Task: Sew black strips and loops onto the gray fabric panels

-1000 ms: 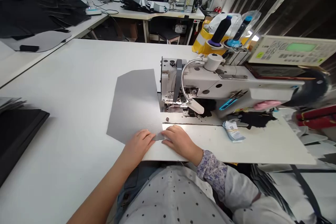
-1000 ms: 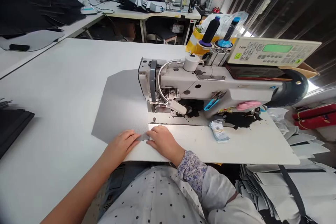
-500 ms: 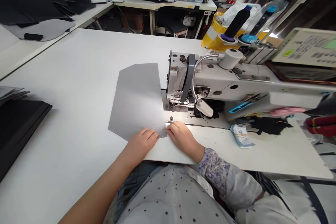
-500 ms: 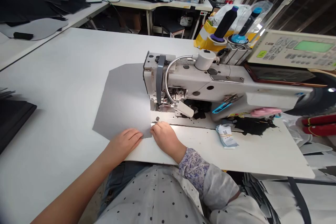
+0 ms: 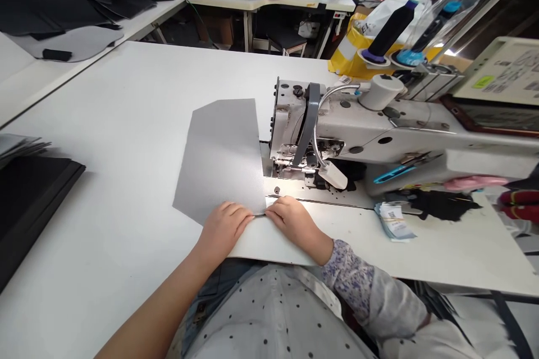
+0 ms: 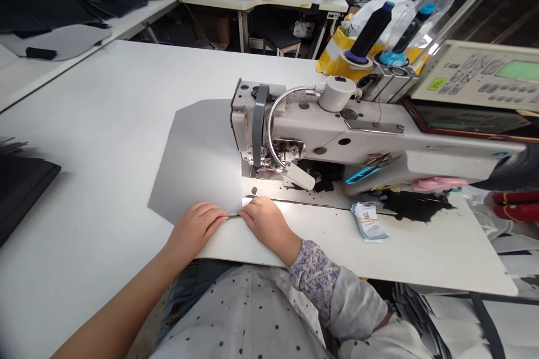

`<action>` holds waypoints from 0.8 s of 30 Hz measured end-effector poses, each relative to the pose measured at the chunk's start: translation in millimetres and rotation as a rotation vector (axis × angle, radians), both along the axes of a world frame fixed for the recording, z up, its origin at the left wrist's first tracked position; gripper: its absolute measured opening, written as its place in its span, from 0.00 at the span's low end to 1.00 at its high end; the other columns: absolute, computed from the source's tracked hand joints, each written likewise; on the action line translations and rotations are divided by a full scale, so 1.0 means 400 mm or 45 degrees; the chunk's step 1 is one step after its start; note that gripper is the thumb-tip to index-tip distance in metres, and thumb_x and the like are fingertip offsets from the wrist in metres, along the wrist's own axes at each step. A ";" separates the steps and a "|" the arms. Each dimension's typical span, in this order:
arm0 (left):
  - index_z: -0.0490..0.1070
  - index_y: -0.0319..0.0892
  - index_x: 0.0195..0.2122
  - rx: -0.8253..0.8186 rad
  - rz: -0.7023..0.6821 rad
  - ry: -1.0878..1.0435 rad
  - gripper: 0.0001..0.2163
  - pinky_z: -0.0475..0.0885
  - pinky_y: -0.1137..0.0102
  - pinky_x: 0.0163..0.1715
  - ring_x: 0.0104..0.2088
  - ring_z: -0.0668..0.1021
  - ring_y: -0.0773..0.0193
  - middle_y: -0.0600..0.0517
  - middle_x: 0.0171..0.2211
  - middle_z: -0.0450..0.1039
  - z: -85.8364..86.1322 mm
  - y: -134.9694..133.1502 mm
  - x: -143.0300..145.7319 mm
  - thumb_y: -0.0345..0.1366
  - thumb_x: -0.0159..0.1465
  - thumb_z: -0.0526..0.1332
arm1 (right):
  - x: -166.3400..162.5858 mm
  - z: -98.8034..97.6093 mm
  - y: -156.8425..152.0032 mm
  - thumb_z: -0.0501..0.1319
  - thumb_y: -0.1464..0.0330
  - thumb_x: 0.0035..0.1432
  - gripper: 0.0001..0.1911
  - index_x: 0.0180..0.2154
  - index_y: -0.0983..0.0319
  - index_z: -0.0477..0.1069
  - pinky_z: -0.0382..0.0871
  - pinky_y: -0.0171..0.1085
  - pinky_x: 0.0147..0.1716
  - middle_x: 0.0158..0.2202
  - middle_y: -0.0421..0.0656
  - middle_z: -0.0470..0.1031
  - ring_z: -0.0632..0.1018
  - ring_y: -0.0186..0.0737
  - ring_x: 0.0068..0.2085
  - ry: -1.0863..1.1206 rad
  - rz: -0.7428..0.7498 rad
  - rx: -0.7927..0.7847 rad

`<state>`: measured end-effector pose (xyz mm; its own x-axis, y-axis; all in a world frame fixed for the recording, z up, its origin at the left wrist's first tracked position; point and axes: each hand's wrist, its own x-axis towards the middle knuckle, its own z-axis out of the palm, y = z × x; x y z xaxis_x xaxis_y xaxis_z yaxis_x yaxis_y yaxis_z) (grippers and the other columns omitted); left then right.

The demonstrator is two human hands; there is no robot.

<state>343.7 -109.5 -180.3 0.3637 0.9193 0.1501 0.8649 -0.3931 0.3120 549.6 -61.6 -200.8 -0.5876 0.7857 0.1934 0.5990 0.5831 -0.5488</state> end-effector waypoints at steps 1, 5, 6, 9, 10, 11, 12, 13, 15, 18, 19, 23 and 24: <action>0.73 0.43 0.35 -0.057 0.038 -0.005 0.13 0.70 0.65 0.40 0.37 0.75 0.61 0.52 0.34 0.76 0.008 0.007 0.003 0.37 0.70 0.49 | 0.003 0.004 0.006 0.57 0.68 0.64 0.11 0.32 0.61 0.76 0.68 0.37 0.39 0.30 0.43 0.75 0.74 0.39 0.35 0.025 -0.026 -0.064; 0.73 0.45 0.30 -0.303 0.095 0.025 0.13 0.67 0.68 0.32 0.34 0.75 0.61 0.54 0.30 0.76 0.044 0.048 0.009 0.37 0.68 0.51 | 0.008 0.031 0.035 0.58 0.70 0.62 0.08 0.36 0.59 0.77 0.69 0.34 0.37 0.34 0.41 0.78 0.77 0.36 0.36 0.115 -0.053 -0.316; 0.73 0.45 0.29 -0.331 0.081 0.033 0.13 0.66 0.69 0.29 0.32 0.75 0.61 0.55 0.29 0.76 0.050 0.059 0.008 0.37 0.67 0.52 | 0.006 0.038 0.041 0.58 0.70 0.62 0.08 0.35 0.58 0.77 0.68 0.33 0.35 0.33 0.40 0.78 0.77 0.35 0.35 0.099 -0.032 -0.347; 0.71 0.44 0.24 -0.336 0.017 0.063 0.14 0.61 0.71 0.24 0.28 0.73 0.62 0.54 0.25 0.74 0.060 0.083 0.006 0.36 0.66 0.52 | -0.004 0.047 0.051 0.60 0.72 0.60 0.08 0.29 0.59 0.76 0.66 0.32 0.33 0.28 0.39 0.76 0.75 0.34 0.33 -0.002 0.032 -0.324; 0.70 0.44 0.23 -0.332 0.002 0.077 0.15 0.59 0.71 0.23 0.27 0.73 0.63 0.54 0.23 0.73 0.060 0.088 0.006 0.36 0.66 0.52 | -0.008 0.046 0.052 0.60 0.73 0.59 0.08 0.28 0.60 0.75 0.66 0.32 0.33 0.28 0.39 0.76 0.75 0.34 0.33 -0.024 0.031 -0.292; 0.70 0.44 0.22 -0.330 -0.003 0.094 0.15 0.59 0.71 0.22 0.26 0.72 0.63 0.54 0.22 0.73 0.060 0.090 0.007 0.35 0.65 0.52 | -0.012 0.042 0.051 0.60 0.74 0.59 0.08 0.28 0.61 0.75 0.65 0.32 0.33 0.27 0.39 0.75 0.75 0.34 0.32 -0.041 0.021 -0.254; 0.69 0.44 0.22 -0.327 0.000 0.114 0.14 0.58 0.71 0.22 0.26 0.72 0.63 0.54 0.22 0.72 0.059 0.090 0.008 0.35 0.65 0.52 | -0.015 0.036 0.050 0.61 0.74 0.58 0.08 0.27 0.61 0.74 0.65 0.32 0.33 0.26 0.39 0.74 0.74 0.34 0.31 -0.058 0.009 -0.212; 0.69 0.44 0.23 -0.316 0.009 0.135 0.14 0.59 0.71 0.22 0.26 0.72 0.63 0.55 0.23 0.72 0.057 0.087 0.011 0.34 0.65 0.53 | -0.017 0.029 0.048 0.61 0.75 0.57 0.08 0.27 0.61 0.73 0.64 0.32 0.32 0.25 0.39 0.73 0.73 0.34 0.30 -0.075 -0.001 -0.165; 0.69 0.44 0.26 -0.256 0.038 0.176 0.10 0.61 0.70 0.25 0.29 0.73 0.62 0.54 0.26 0.73 0.051 0.074 0.019 0.34 0.65 0.54 | -0.019 0.012 0.042 0.61 0.75 0.56 0.07 0.26 0.62 0.71 0.63 0.33 0.31 0.25 0.39 0.72 0.72 0.34 0.29 -0.104 -0.014 -0.060; 0.70 0.43 0.32 -0.099 0.024 0.254 0.08 0.66 0.68 0.29 0.31 0.73 0.61 0.52 0.30 0.73 0.029 0.042 0.033 0.30 0.65 0.54 | -0.018 -0.011 0.030 0.60 0.73 0.57 0.07 0.27 0.61 0.71 0.63 0.34 0.32 0.26 0.40 0.71 0.72 0.36 0.30 -0.125 -0.014 0.056; 0.71 0.42 0.34 -0.039 0.003 0.271 0.08 0.67 0.67 0.31 0.33 0.74 0.60 0.51 0.31 0.73 0.018 0.030 0.036 0.28 0.65 0.53 | -0.017 -0.015 0.025 0.59 0.73 0.59 0.07 0.28 0.61 0.71 0.63 0.34 0.32 0.26 0.41 0.71 0.72 0.36 0.31 -0.125 -0.014 0.083; 0.72 0.41 0.45 0.179 -0.049 0.220 0.12 0.72 0.63 0.43 0.42 0.76 0.59 0.48 0.42 0.76 -0.030 -0.012 0.028 0.25 0.66 0.51 | -0.011 -0.018 0.003 0.56 0.70 0.63 0.08 0.33 0.60 0.73 0.64 0.36 0.36 0.30 0.43 0.72 0.72 0.38 0.34 -0.147 0.011 0.182; 0.72 0.41 0.47 0.215 -0.056 0.199 0.13 0.71 0.62 0.46 0.44 0.76 0.59 0.48 0.45 0.76 -0.039 -0.019 0.023 0.26 0.66 0.51 | -0.009 -0.016 -0.004 0.56 0.70 0.64 0.08 0.34 0.60 0.73 0.64 0.37 0.36 0.31 0.43 0.72 0.71 0.39 0.34 -0.178 0.034 0.211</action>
